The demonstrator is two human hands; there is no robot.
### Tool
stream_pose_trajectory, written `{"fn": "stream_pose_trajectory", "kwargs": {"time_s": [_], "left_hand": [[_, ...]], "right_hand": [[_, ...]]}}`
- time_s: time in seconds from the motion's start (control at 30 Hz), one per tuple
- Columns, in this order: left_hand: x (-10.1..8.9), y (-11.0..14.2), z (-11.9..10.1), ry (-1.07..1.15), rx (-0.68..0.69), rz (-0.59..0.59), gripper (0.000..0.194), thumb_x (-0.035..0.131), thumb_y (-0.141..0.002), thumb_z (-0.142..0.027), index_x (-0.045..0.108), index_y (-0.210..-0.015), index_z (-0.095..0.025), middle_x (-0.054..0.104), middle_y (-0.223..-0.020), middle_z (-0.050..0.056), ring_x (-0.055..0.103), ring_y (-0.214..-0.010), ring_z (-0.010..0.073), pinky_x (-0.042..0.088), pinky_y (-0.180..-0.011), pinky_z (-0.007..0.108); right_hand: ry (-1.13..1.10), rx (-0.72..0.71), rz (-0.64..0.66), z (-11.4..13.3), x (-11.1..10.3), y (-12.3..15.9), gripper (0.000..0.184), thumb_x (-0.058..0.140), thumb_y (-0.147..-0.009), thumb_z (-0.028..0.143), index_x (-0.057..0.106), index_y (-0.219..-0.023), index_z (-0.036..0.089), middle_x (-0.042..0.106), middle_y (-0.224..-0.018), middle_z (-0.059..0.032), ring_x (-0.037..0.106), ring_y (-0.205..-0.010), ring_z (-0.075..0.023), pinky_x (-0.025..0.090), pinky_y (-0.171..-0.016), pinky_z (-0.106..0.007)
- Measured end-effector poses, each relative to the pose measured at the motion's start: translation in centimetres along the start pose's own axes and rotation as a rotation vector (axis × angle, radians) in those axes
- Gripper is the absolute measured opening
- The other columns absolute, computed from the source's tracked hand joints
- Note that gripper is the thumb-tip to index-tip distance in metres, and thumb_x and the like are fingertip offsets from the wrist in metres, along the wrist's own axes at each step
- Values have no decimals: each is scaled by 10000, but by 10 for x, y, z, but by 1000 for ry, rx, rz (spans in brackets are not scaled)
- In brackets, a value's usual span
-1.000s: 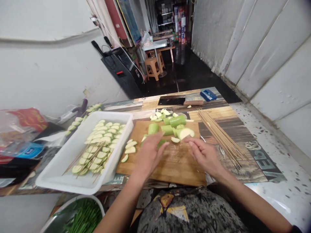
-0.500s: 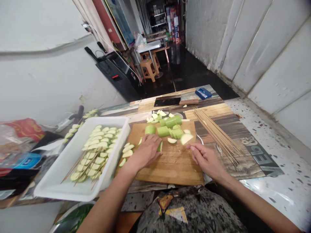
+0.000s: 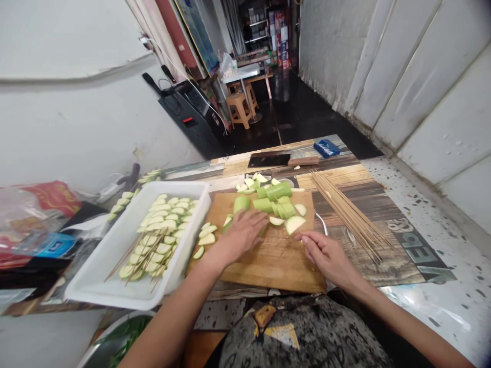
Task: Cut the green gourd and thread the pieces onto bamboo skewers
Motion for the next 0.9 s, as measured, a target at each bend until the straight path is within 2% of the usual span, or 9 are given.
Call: {"fn": "stream_pose_trajectory", "kwargs": {"time_s": [0.13, 0.27, 0.37, 0.43, 0.47, 0.57, 0.63, 0.73, 0.9], "left_hand": [[3, 5, -16, 30, -38, -57, 492, 375, -821, -70, 384, -1289, -222, 532, -1240, 76, 371, -1217, 231, 69, -1040, 489], [-7, 18, -14, 227, -194, -268, 448, 360, -834, -75, 464, -1236, -242, 581, -1177, 77, 472, -1140, 209, 56, -1064, 474], [-20, 38, 13, 530, -413, -523, 308, 463, -823, -176, 582, -1100, -239, 621, -1108, 71, 522, -1080, 220, 123, -1071, 451], [-17, 53, 36, 883, -582, -667, 310, 535, -793, -225, 577, -1100, -220, 642, -1058, 77, 550, -1044, 223, 245, -1038, 435], [-10, 57, 45, 1106, -654, -695, 341, 559, -780, -232, 560, -1120, -206, 654, -1022, 82, 569, -1017, 222, 314, -1001, 425], [18, 54, 45, 1745, -773, -598, 384, 585, -767, -199, 521, -1143, -158, 672, -931, 96, 619, -923, 207, 459, -861, 371], [27, 52, 40, 1984, -813, -550, 351, 579, -772, -165, 528, -1119, -142, 668, -937, 108, 630, -905, 195, 499, -786, 312], [32, 52, 39, 2144, -831, -560, 305, 559, -783, -123, 539, -1088, -130, 651, -999, 125, 624, -936, 202, 513, -774, 286], [33, 55, 42, 2244, -867, -666, 168, 525, -797, -85, 573, -957, -105, 659, -970, 119, 623, -942, 221, 487, -870, 388]], "right_hand": [[-5, -1, -9, -3, -3, 1, 299, 397, -865, 360, 582, -958, 144, 364, -496, 64, 347, -432, -92, 267, -414, -205], [2, 4, -25, -5, -7, 3, 314, 399, -865, 364, 586, -971, 134, 366, -486, 66, 353, -421, -90, 279, -404, -202], [48, -11, 1, -3, -3, 5, 324, 388, -874, 355, 595, -986, 134, 391, -464, 63, 393, -411, -97, 311, -403, -203], [119, -70, 25, 5, 2, 7, 311, 391, -877, 336, 608, -992, 144, 489, -493, 36, 491, -468, -116, 379, -454, -210], [164, -118, 36, 10, 4, 8, 296, 400, -875, 320, 616, -989, 152, 564, -556, 9, 552, -542, -130, 420, -513, -219], [280, -254, 85, 27, 15, 14, 264, 428, -865, 272, 619, -1016, 169, 684, -858, -53, 630, -786, -163, 468, -696, -247], [318, -289, 132, 32, 22, 17, 276, 424, -868, 257, 601, -1060, 170, 688, -935, -58, 640, -789, -157, 479, -695, -243], [349, -300, 178, 35, 28, 18, 286, 404, -878, 251, 599, -1069, 164, 699, -904, -56, 650, -741, -148, 494, -665, -233], [383, -326, 204, 39, 30, 19, 295, 407, -877, 238, 616, -1068, 158, 701, -932, -68, 659, -799, -152, 502, -694, -229]]}}
Point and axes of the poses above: each hand's wrist, its own y-axis away from the middle knuckle, its own x-axis out of the palm, z = x × y, the point moved 10 cm from there along -y, towards the middle knuckle
